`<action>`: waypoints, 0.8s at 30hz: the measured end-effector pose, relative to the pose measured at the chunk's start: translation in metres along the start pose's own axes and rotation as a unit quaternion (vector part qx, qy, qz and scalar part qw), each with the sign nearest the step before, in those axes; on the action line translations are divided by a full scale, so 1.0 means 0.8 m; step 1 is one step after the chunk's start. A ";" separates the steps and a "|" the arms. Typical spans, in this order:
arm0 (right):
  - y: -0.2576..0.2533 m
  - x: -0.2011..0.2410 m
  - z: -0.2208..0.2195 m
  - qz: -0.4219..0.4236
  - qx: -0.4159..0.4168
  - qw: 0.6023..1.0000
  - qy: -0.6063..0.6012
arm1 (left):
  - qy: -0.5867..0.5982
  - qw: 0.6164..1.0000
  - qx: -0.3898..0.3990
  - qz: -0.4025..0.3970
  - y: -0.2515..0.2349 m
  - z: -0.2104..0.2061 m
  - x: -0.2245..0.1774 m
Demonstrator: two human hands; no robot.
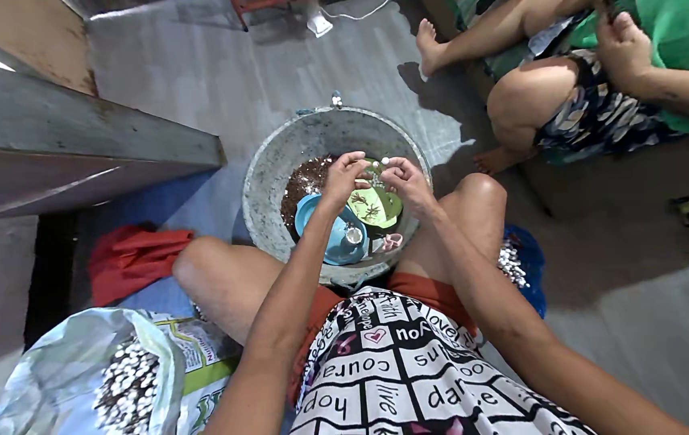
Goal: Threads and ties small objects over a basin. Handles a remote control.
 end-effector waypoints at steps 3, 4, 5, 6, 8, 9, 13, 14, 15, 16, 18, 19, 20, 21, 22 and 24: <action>-0.003 -0.004 -0.003 -0.009 0.002 1.000 0.003 | -0.020 0.999 0.025 -0.018 0.003 -0.016 -0.002; -0.003 -0.005 -0.002 -0.012 -0.002 1.000 0.007 | -0.049 0.998 0.028 -0.041 0.004 -0.018 -0.004; -0.002 -0.006 -0.001 -0.012 -0.003 1.000 0.012 | -0.090 0.993 0.031 -0.072 0.004 -0.019 -0.006; -0.002 -0.007 -0.001 -0.010 -0.003 1.000 0.015 | -0.133 0.985 0.036 -0.105 0.004 -0.020 -0.008; -0.002 -0.008 0.001 -0.008 -0.003 1.000 0.026 | -0.205 0.966 0.048 -0.151 0.003 -0.023 -0.012; -0.002 -0.008 0.001 -0.005 -0.002 0.999 0.035 | -0.227 0.959 0.049 -0.164 0.002 -0.024 -0.010; -0.003 -0.008 0.002 0.025 0.001 0.995 0.093 | -0.281 0.942 0.019 -0.183 0.002 -0.023 -0.008; -0.003 -0.008 0.002 0.032 -0.002 0.993 0.113 | -0.289 0.940 0.013 -0.183 0.002 -0.021 -0.007; -0.003 -0.007 0.004 0.037 -0.006 0.990 0.137 | -0.297 0.937 0.011 -0.182 0.002 -0.020 -0.007; -0.003 -0.006 0.004 0.039 -0.010 0.987 0.154 | -0.303 0.935 0.011 -0.182 0.002 -0.019 -0.005; -0.004 -0.005 0.005 0.047 -0.025 0.983 0.175 | -0.321 0.928 0.006 -0.189 0.002 -0.018 -0.003; -0.004 -0.004 0.005 0.052 -0.031 0.981 0.185 | -0.333 0.922 0.001 -0.195 0.003 -0.018 -0.002; -0.004 -0.004 0.005 0.057 -0.036 0.979 0.193 | -0.346 0.916 -0.006 -0.203 0.003 -0.018 -0.003; -0.004 -0.003 0.005 0.062 -0.039 0.976 0.203 | -0.362 0.908 -0.011 -0.211 0.004 -0.018 -0.003; -0.003 -0.002 0.005 0.071 -0.041 0.974 0.213 | -0.380 0.899 -0.017 -0.218 0.004 -0.019 -0.004; -0.002 0.001 0.004 0.094 -0.039 0.961 0.258 | -0.430 0.877 -0.019 -0.215 0.004 -0.022 -0.004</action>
Point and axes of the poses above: each hand's wrist, its own y-axis away from the middle knuckle, its own z-axis out of the back of the hand, x = y × z, the point moved 5 cm from there along -y, towards the middle knuckle, and after that the axes turned 4 degrees about z, right-handed, at the moved point
